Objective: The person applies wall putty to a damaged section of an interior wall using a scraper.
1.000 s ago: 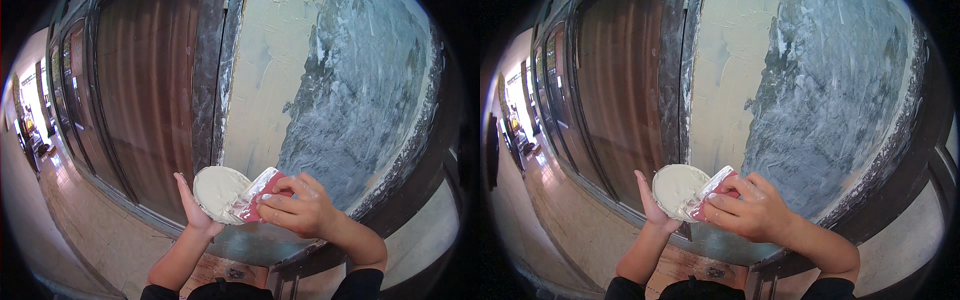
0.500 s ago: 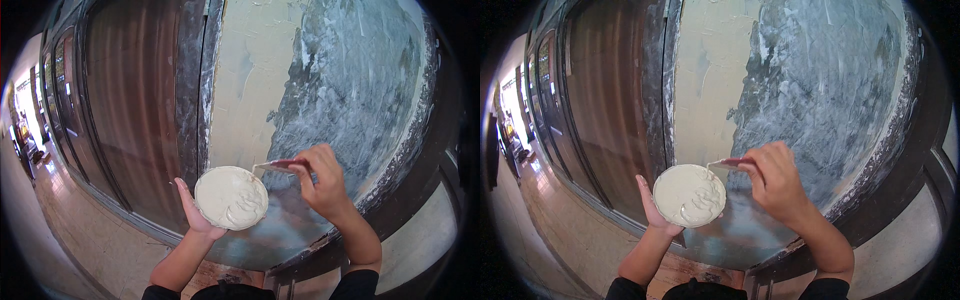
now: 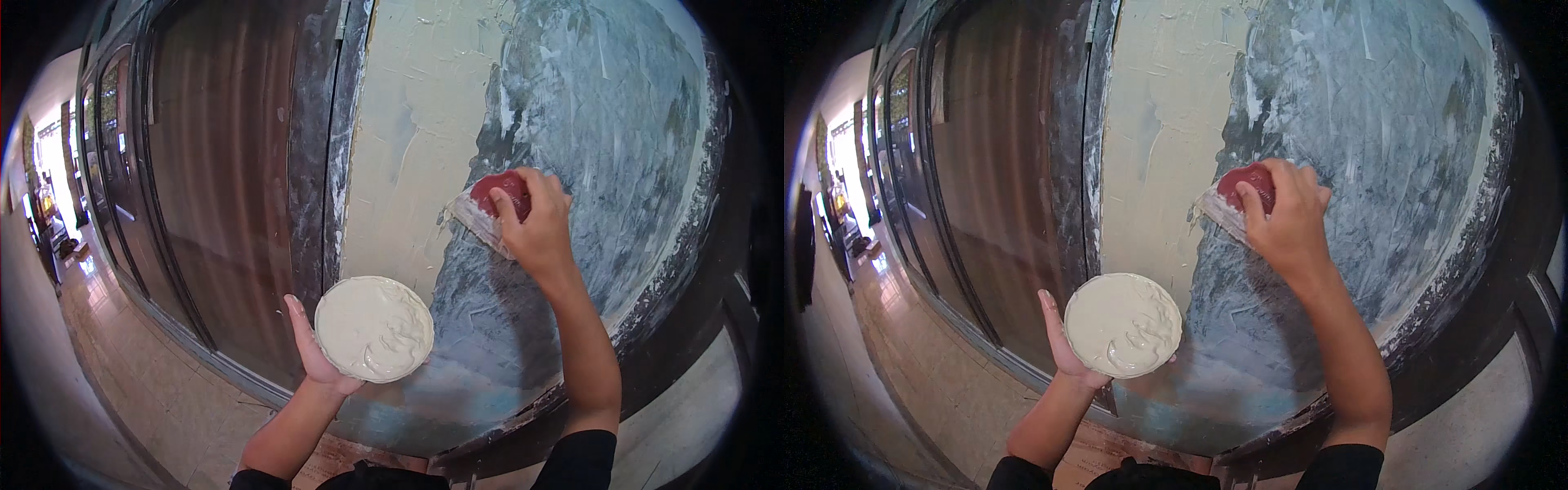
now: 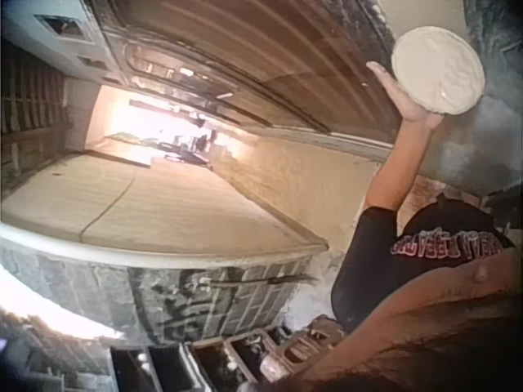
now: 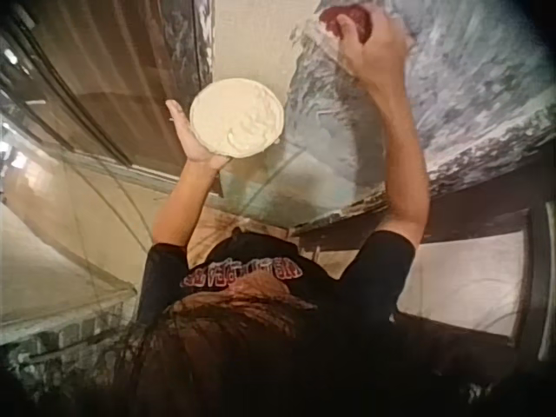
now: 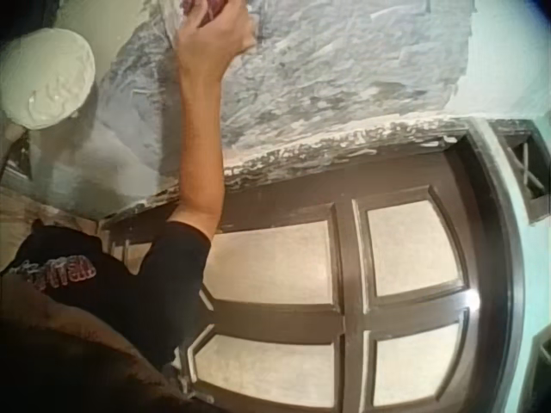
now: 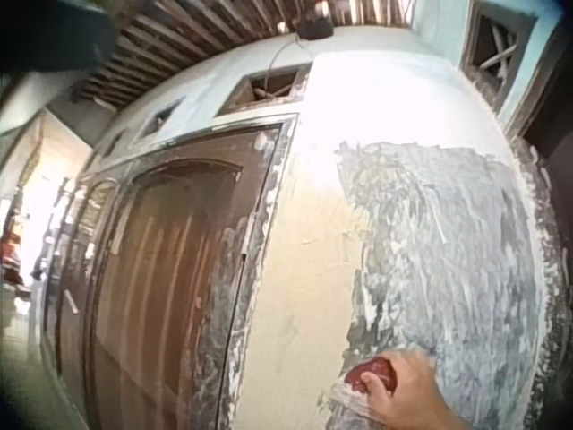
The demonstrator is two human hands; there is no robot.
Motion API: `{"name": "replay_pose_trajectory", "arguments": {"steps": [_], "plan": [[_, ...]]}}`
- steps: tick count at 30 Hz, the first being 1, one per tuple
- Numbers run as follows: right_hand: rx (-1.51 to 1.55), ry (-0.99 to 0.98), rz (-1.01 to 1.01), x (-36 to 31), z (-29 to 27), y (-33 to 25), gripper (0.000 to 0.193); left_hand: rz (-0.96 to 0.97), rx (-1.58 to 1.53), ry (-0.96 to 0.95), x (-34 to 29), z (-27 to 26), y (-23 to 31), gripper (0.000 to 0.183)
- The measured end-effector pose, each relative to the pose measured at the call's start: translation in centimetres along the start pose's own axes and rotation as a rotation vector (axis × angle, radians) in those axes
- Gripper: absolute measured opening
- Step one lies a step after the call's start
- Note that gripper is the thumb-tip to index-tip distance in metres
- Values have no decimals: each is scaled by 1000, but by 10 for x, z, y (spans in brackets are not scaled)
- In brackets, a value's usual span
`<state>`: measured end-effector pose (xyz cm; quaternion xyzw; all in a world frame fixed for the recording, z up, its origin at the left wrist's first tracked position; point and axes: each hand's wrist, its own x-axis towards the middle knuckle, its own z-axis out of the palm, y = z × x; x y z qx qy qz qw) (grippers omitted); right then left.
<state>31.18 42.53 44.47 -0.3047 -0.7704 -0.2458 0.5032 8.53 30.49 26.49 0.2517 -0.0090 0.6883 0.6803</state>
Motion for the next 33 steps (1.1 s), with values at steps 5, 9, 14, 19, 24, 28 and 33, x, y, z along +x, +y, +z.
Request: {"name": "replay_pose_trajectory", "arguments": {"steps": [5, 9, 14, 19, 24, 28, 33], "plan": [[34, 13, -11, -4, -1, 0, 33, 99, 93, 43, 1, -16, 12, 116], [-140, -10, -151, 0, 7, 3, 33, 138, 84, 118, 2, -22, 20, 114], [-71, 71, -128, -7, 12, 4, 34, 171, 122, 132, -2, -27, 25, 111], [-150, 142, -183, 2, 16, 4, 36, 161, 56, 148, -3, -27, 27, 111], [-125, 139, -184, -5, 13, 4, 34, 175, 62, 134, -8, -30, 30, 113], [-192, 30, -300, -23, 30, 0, 35, 186, 82, 111, -12, -34, 34, 113], [-236, 251, -139, 13, 8, 10, 37, 140, 54, -5, -11, -23, 35, 114]]}}
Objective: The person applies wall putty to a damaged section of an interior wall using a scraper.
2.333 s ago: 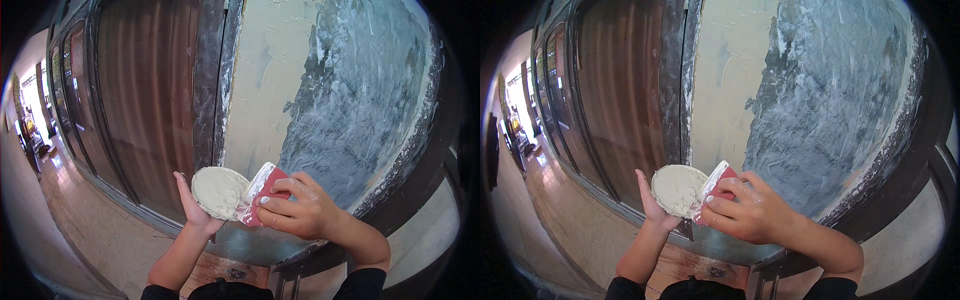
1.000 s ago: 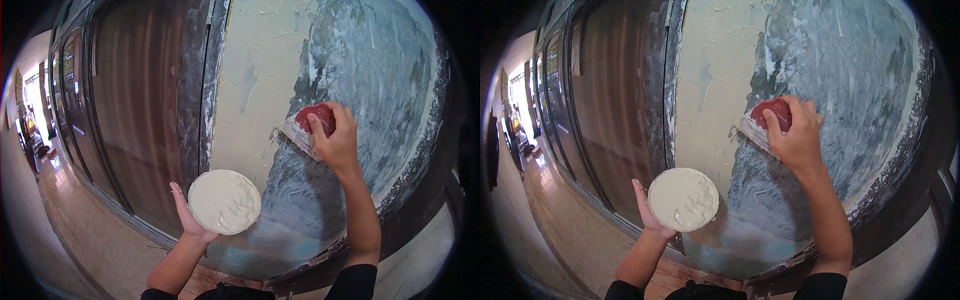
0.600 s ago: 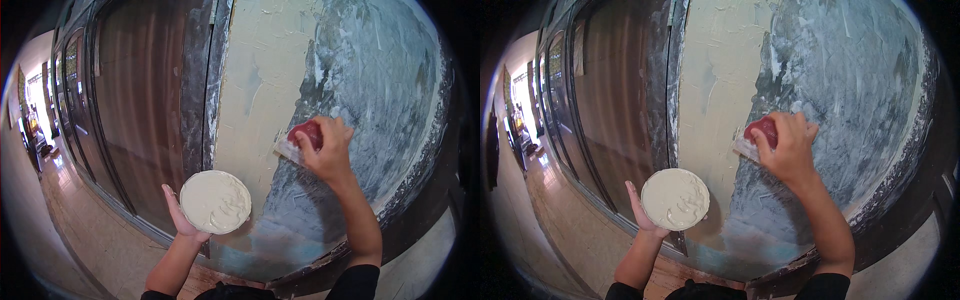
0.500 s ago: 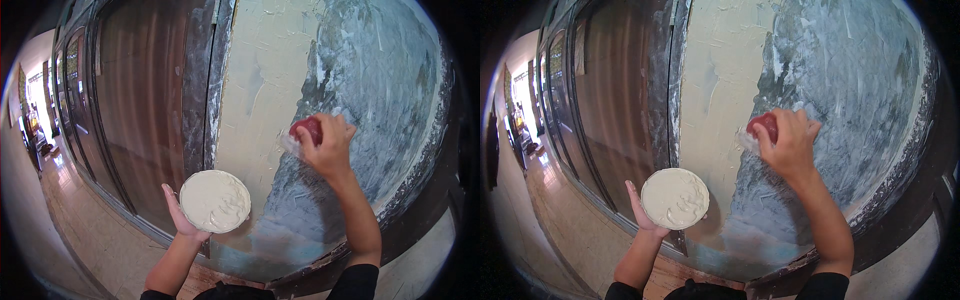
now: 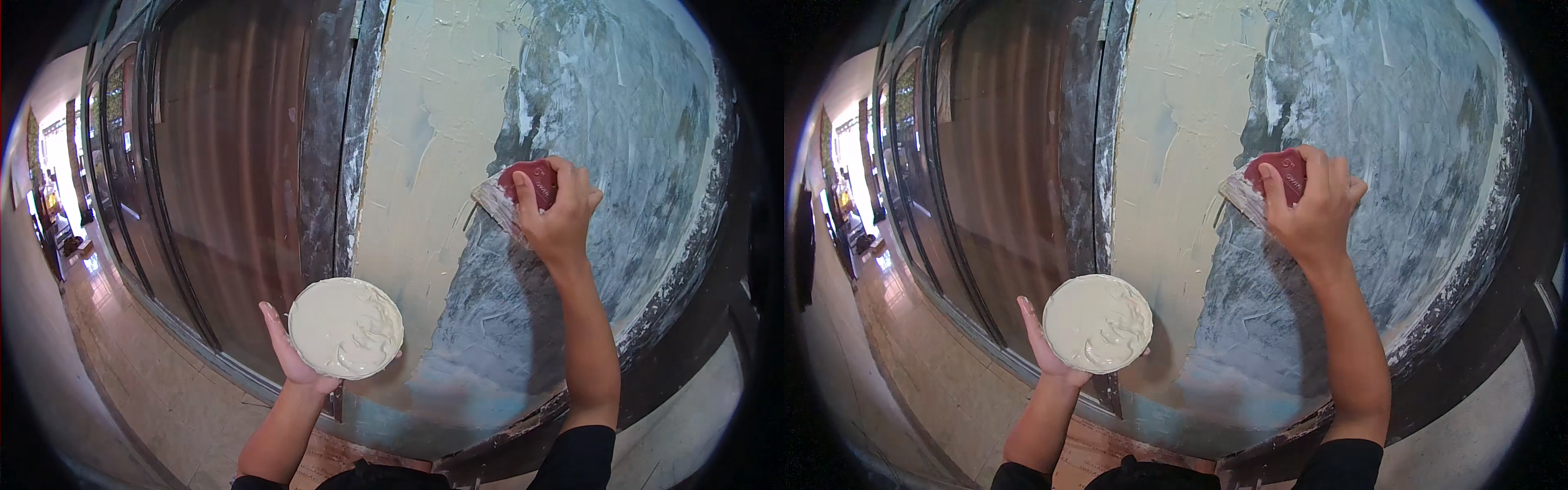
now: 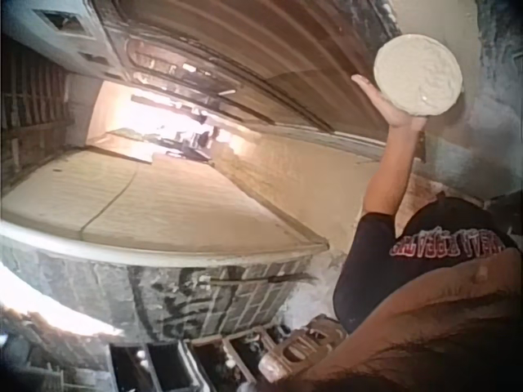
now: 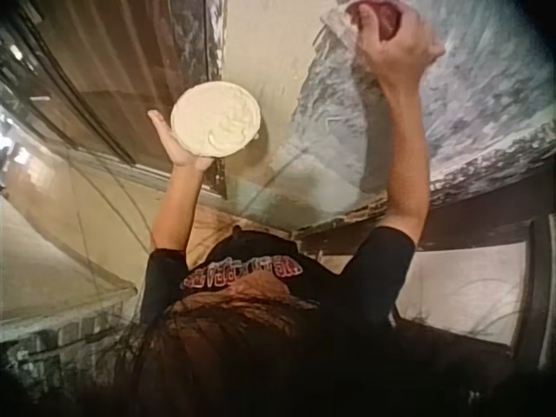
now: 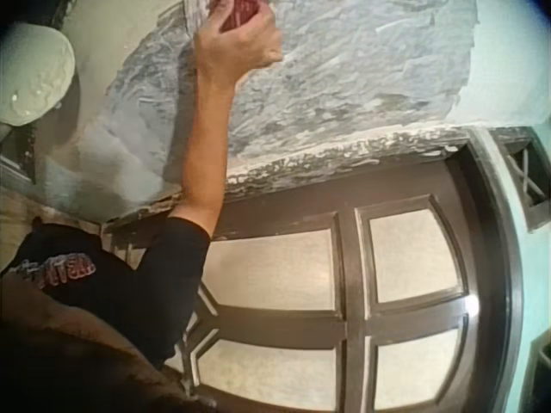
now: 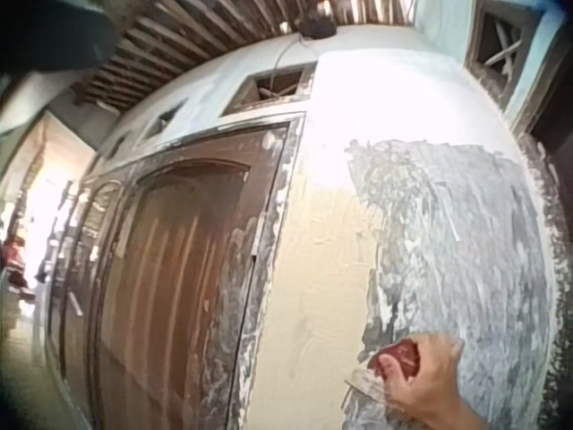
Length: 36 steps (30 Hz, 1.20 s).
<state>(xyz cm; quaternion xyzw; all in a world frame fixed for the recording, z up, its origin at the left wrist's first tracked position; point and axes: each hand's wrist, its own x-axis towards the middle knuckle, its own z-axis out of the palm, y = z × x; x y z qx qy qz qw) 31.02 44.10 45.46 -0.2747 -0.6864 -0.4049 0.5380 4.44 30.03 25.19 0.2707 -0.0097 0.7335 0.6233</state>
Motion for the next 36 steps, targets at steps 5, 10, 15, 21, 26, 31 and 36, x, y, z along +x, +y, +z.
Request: {"name": "replay_pose_trajectory", "arguments": {"steps": [5, 10, 15, 21, 26, 31, 36], "plan": [[110, -200, -120, -61, -2, -31, 33, 43, 4, 137, -5, -11, 5, 116], [41, -263, -174, -44, 12, -27, 33, 13, 5, 58, -7, -10, 7, 116], [18, 95, -12, 1, 5, 1, 34, 25, 8, 151, -7, -9, 3, 114], [118, -382, -190, -87, 2, -36, 30, 43, 8, 85, -14, -11, 9, 113], [9, -9, -55, -28, 8, -16, 29, 71, 33, 165, -11, -14, 10, 113], [128, -90, -53, -39, 1, -26, 29, 70, 13, 174, -20, -15, 13, 112], [91, -359, -307, -99, 5, -33, 26, 62, 2, 78, -20, -13, 13, 112]]}}
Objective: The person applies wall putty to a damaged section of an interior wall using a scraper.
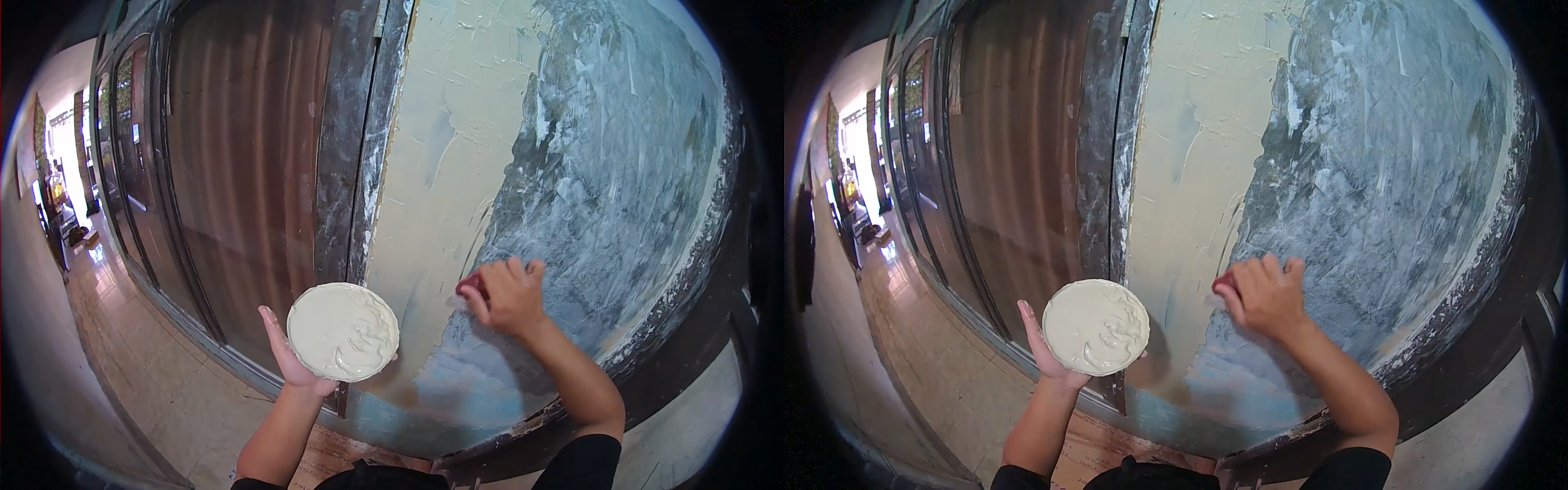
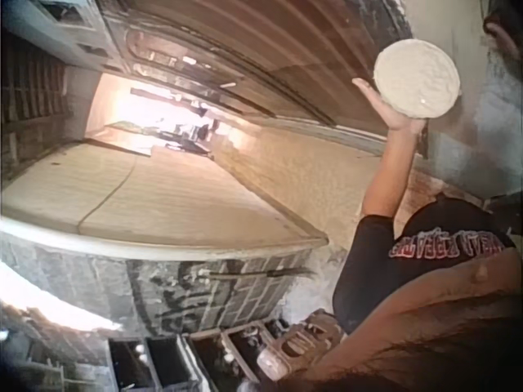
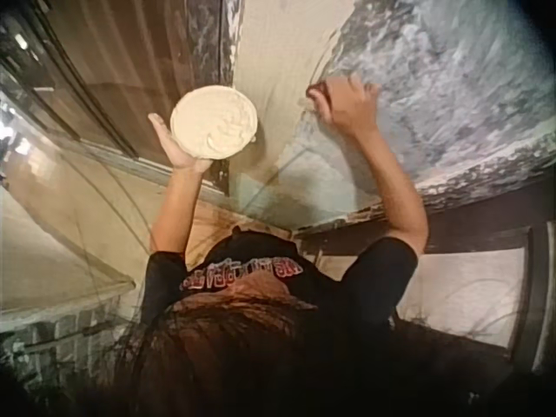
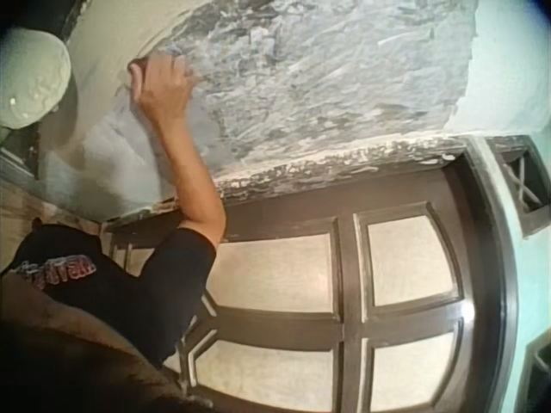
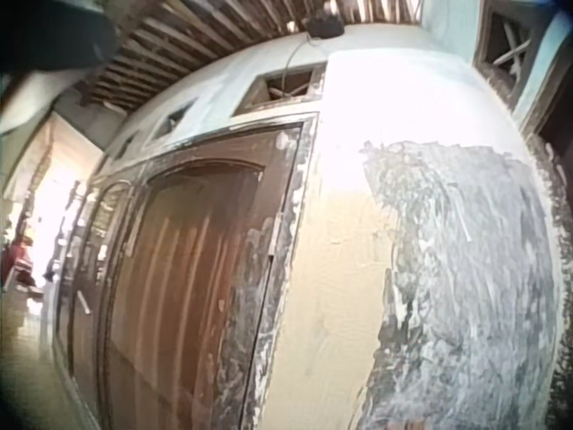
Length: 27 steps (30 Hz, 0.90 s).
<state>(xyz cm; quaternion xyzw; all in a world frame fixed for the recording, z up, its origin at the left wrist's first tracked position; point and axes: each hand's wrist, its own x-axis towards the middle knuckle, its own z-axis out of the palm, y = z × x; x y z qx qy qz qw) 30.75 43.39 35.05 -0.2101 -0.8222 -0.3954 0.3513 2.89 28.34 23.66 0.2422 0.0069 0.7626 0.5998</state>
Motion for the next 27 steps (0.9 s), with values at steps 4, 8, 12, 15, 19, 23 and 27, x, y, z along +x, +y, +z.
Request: {"name": "replay_pose_trajectory", "arguments": {"steps": [4, 8, 12, 15, 19, 23, 27], "plan": [[-132, 301, 183, 57, -27, 46, 28, 18, 42, 77, 4, 3, -1, 113], [-88, 468, 265, 70, -43, 53, 27, -17, 11, 16, 5, 2, -5, 114], [27, -19, 40, 1, -8, 1, 30, 3, -1, 80, 3, -4, -4, 114], [-59, 19, -5, -2, -4, 6, 31, 12, 25, 72, 0, -1, -1, 113], [-129, 379, 281, 56, -35, 48, 28, -5, 18, 89, -1, 5, -2, 112], [25, 345, 283, 39, -35, 42, 30, -84, -44, -16, -4, 8, -1, 114], [103, -32, 48, -6, -9, 13, 31, -35, 0, 52, -10, 5, 5, 114]]}}
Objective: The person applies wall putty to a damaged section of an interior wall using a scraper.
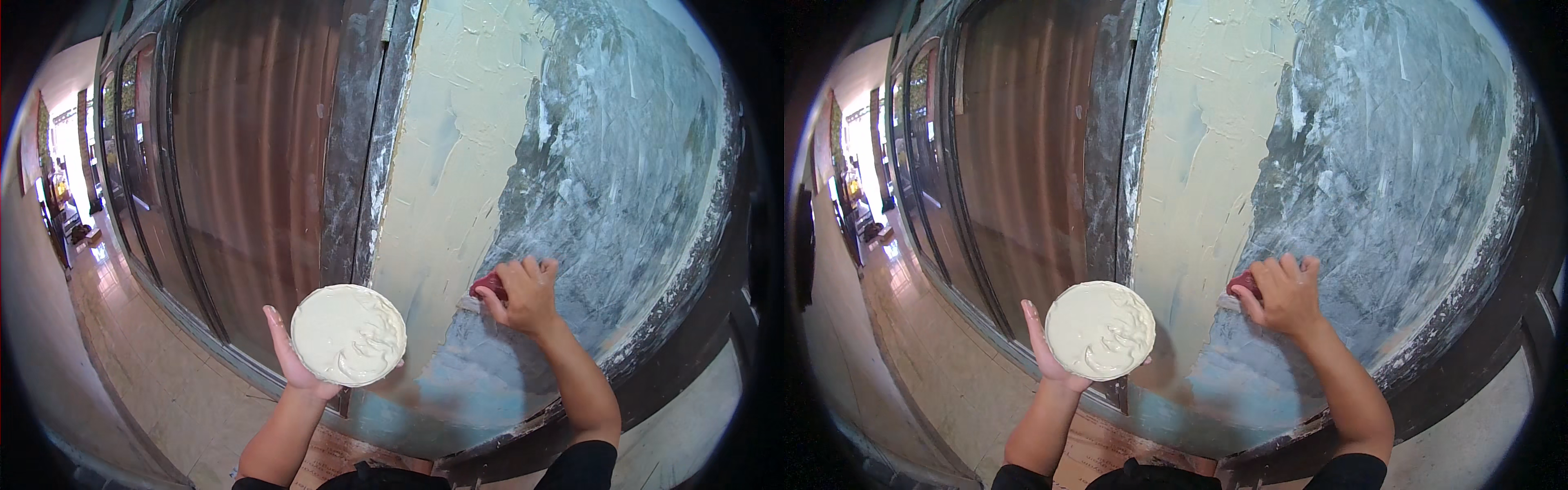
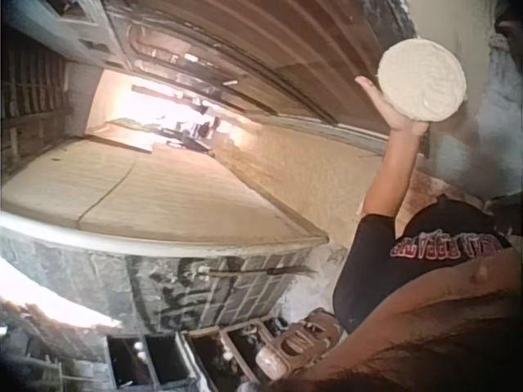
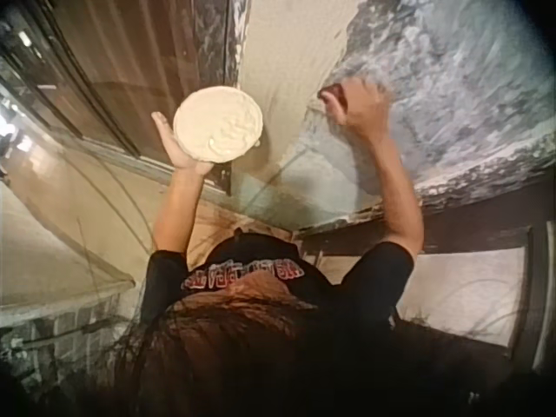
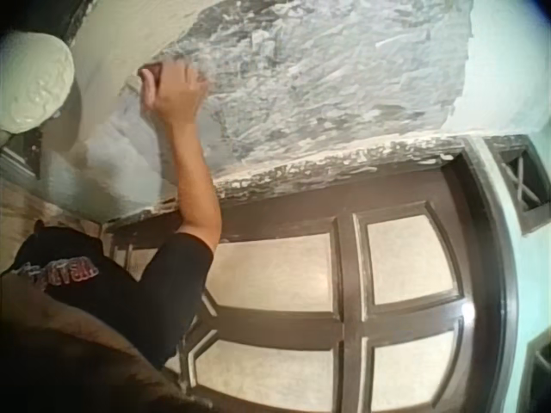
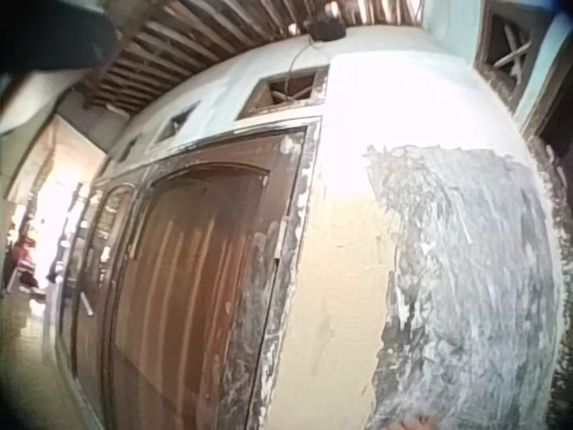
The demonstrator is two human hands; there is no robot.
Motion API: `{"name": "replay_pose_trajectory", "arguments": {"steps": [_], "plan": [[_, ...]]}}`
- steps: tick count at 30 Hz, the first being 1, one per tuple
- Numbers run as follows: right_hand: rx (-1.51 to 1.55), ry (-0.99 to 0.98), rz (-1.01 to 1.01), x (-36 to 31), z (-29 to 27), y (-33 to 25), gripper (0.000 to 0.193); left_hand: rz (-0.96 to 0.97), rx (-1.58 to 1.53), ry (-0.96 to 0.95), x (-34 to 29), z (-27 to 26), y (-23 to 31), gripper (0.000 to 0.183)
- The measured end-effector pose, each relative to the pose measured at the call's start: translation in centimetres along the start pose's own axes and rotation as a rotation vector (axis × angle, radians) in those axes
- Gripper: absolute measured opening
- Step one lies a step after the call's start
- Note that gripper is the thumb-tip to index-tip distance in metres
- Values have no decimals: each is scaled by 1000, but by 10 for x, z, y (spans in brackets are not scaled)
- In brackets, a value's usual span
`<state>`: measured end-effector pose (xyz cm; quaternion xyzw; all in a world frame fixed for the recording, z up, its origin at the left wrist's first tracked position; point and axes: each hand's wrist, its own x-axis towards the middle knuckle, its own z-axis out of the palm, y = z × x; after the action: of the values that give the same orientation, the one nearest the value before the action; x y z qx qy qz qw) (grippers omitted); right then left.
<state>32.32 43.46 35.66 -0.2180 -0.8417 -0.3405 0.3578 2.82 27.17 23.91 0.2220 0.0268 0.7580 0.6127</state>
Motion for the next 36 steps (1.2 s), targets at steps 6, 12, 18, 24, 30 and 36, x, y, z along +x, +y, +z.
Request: {"name": "replay_pose_trajectory", "arguments": {"steps": [6, 12, 18, 24, 30, 36], "plan": [[-219, 412, 157, 65, -27, 45, 35, 27, 17, 32, 1, -5, 0, 107], [-95, 236, 42, 22, -7, 7, 33, 42, -38, -5, -11, -5, 6, 110], [-296, 422, 136, 73, -31, 40, 33, 15, -13, -85, -13, 0, 7, 111], [-109, 404, 178, 57, -26, 25, 33, 43, -18, 12, -26, -10, 15, 111], [-246, 200, 52, 55, -18, 15, 35, 29, -11, 9, -29, -12, 20, 112], [-230, 537, 210, 86, -31, 52, 37, 42, -5, -5, -29, -20, 21, 112]]}}
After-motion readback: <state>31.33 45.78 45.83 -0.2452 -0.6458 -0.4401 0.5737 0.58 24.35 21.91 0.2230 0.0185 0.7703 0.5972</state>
